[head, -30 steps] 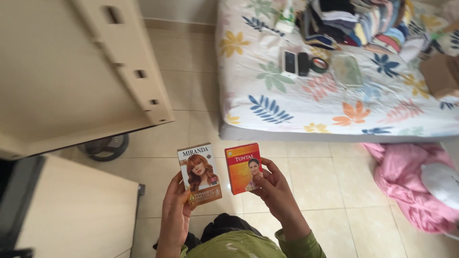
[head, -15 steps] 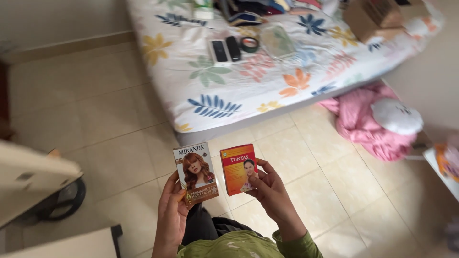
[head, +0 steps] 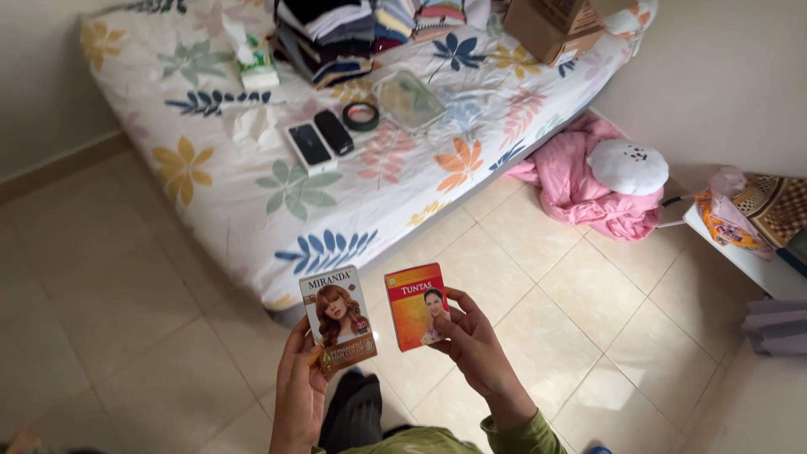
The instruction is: The person repeatedly takes items from a cluttered cabinet and places them on a nearby bed. Items handled include a black case, a roll of tape, a phone box, a plastic container, small boxes, hair clips, and a purple box. The person walks back and forth between the cabinet and the bed multiple times.
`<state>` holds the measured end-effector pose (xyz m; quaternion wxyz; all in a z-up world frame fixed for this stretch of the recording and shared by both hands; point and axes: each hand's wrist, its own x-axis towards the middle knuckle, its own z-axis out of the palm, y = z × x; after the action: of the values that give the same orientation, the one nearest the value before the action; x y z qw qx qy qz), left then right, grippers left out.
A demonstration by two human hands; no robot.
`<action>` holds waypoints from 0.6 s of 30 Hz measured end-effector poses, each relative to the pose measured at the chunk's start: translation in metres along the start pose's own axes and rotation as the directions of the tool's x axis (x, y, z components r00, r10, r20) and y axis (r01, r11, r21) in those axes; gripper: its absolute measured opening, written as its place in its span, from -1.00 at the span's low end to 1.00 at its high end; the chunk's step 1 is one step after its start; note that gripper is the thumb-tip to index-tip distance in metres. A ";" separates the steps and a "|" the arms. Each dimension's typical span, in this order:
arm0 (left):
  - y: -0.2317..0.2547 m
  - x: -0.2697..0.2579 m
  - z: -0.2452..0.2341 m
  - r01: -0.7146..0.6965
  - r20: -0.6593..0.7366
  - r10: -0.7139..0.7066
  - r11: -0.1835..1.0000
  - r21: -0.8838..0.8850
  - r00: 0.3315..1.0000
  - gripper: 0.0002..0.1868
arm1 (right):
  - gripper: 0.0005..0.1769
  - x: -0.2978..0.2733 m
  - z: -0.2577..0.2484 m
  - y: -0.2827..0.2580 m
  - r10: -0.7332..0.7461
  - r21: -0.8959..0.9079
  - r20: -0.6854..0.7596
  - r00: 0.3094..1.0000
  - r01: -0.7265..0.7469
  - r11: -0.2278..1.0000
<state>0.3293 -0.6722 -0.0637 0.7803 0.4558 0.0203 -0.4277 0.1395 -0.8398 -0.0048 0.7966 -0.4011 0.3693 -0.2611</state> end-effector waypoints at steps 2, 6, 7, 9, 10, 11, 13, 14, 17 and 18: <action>0.018 0.016 0.008 0.068 -0.046 -0.066 0.997 0.036 0.997 -0.37 | -0.44 0.016 0.011 -0.006 0.013 -0.014 -0.039 0.999 -0.013 1.000; 0.031 0.059 0.005 0.095 -0.023 -0.094 0.994 0.060 0.995 -0.39 | -0.45 0.045 0.036 -0.014 0.027 -0.005 -0.111 0.993 -0.027 1.000; 0.037 0.066 0.009 0.122 -0.037 -0.119 0.990 0.075 0.992 -0.39 | -0.46 0.052 0.037 -0.011 0.010 0.009 -0.106 0.994 -0.009 1.000; 0.048 0.083 0.016 0.153 -0.050 -0.149 0.984 0.093 0.988 -0.39 | -0.47 0.068 0.040 -0.010 -0.006 0.026 -0.107 0.994 0.009 1.000; 0.050 0.090 0.016 0.155 -0.036 -0.153 0.984 0.088 0.988 -0.40 | -0.48 0.074 0.041 -0.008 -0.023 0.038 -0.107 0.994 0.027 0.999; 0.052 0.097 0.016 0.157 -0.021 -0.156 0.984 0.083 0.988 -0.40 | -0.50 0.080 0.041 -0.006 -0.040 0.049 -0.107 0.993 0.045 0.998; 0.049 0.112 0.016 0.159 -0.018 -0.158 0.984 0.081 0.987 -0.39 | -0.49 0.089 0.042 -0.011 -0.032 0.048 -0.126 0.992 0.039 0.998; 0.048 0.122 0.017 0.151 -0.009 -0.151 0.985 0.078 0.988 -0.38 | -0.49 0.095 0.043 -0.013 -0.033 0.047 -0.137 0.990 0.040 0.998; 0.061 0.133 0.039 0.212 -0.054 -0.207 0.970 0.121 0.977 -0.36 | -0.47 0.114 0.041 -0.022 -0.016 0.070 -0.166 0.986 0.028 0.997; 0.062 0.139 0.044 0.215 -0.054 -0.210 0.969 0.123 0.976 -0.36 | -0.47 0.122 0.036 -0.023 -0.015 0.071 -0.169 0.986 0.027 0.997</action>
<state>0.4437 -0.7812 -0.0537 0.6986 0.5087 0.0575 -0.4999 0.2377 -0.9231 -0.0175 0.7741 -0.3520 0.4211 -0.3157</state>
